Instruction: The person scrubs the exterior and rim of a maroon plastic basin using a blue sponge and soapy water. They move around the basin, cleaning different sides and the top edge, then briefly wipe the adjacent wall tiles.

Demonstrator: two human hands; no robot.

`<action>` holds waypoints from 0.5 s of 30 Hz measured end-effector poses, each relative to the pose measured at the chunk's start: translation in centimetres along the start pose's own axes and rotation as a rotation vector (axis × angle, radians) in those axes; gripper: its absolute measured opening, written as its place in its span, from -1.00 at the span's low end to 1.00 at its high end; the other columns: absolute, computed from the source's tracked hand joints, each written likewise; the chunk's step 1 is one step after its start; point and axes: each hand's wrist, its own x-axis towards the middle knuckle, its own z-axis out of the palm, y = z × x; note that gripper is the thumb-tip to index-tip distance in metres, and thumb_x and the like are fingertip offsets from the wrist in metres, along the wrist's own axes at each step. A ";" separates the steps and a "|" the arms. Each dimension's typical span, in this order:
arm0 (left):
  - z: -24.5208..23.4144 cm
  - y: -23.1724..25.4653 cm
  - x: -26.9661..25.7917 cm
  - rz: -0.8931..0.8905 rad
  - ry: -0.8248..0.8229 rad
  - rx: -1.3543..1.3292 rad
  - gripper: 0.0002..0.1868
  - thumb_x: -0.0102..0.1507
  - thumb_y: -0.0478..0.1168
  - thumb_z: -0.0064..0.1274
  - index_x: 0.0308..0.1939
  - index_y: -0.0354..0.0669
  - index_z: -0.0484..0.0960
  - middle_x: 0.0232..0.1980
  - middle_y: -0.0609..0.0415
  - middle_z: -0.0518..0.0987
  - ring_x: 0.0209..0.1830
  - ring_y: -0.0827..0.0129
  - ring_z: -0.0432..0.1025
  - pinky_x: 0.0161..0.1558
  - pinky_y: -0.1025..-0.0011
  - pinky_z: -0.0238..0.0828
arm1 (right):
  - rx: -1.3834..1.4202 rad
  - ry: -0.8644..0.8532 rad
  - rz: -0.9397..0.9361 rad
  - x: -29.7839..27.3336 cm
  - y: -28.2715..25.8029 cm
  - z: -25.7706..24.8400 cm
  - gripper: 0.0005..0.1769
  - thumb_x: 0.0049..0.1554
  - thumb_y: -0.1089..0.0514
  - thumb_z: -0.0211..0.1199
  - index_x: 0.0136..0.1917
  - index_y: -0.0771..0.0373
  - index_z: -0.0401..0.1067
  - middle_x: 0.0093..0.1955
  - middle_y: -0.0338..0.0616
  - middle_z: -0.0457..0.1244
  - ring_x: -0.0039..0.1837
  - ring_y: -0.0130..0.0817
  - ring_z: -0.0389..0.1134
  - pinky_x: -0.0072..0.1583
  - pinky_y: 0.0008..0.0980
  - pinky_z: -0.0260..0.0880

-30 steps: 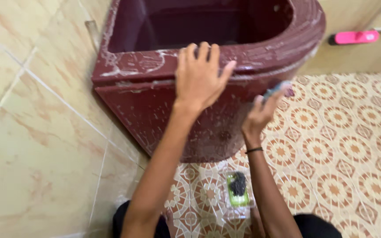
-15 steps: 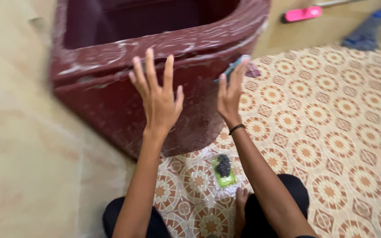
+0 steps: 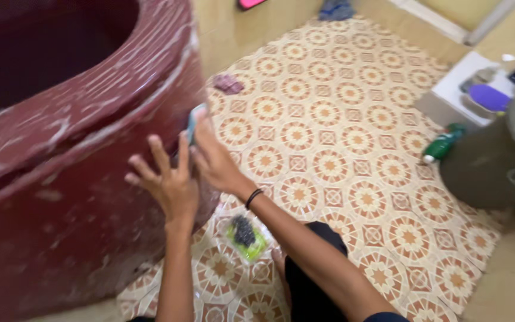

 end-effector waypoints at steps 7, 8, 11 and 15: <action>1.7 -0.2 -0.8 0.005 0.071 0.088 -0.64 0.54 0.05 -0.02 0.41 0.39 0.65 0.79 0.16 -0.22 0.68 -0.12 -0.74 0.50 -0.20 -0.94 | -0.066 -0.078 0.035 -0.3 -2.5 -1.1 -0.36 0.34 0.27 0.01 0.65 0.35 -0.01 0.74 0.25 -0.16 0.78 0.05 -0.24 0.74 -0.14 -0.24; 1.6 -0.3 -0.7 0.006 0.085 0.079 -0.64 0.55 0.04 -0.02 0.40 0.32 0.68 0.78 0.19 -0.19 0.69 -0.09 -0.72 0.51 -0.18 -0.94 | -0.076 -0.071 0.022 -0.3 -3.0 -1.0 -0.34 0.36 0.26 -0.01 0.67 0.35 -0.06 0.75 0.24 -0.17 0.79 0.05 -0.24 0.75 -0.13 -0.26; 1.2 -0.9 -0.4 -0.001 0.127 0.056 -0.61 0.55 0.02 -0.02 0.38 0.14 0.74 0.75 0.29 -0.04 0.73 -0.01 -0.64 0.53 -0.13 -0.95 | -0.159 -0.032 -0.081 -0.1 -4.1 -0.5 -0.32 0.41 0.20 -0.02 0.70 0.30 -0.12 0.77 0.16 -0.19 0.78 -0.01 -0.25 0.75 -0.12 -0.30; 0.6 -1.9 -0.3 0.000 0.128 -0.012 -0.62 0.54 -0.06 0.03 0.37 0.04 0.77 0.68 0.37 0.27 0.75 0.02 -0.50 0.55 -0.08 -0.93 | -0.172 0.039 -0.084 0.3 -4.0 0.3 -0.26 0.42 0.10 0.01 0.71 0.32 -0.21 0.77 0.27 -0.30 0.81 0.08 -0.29 0.77 -0.09 -0.26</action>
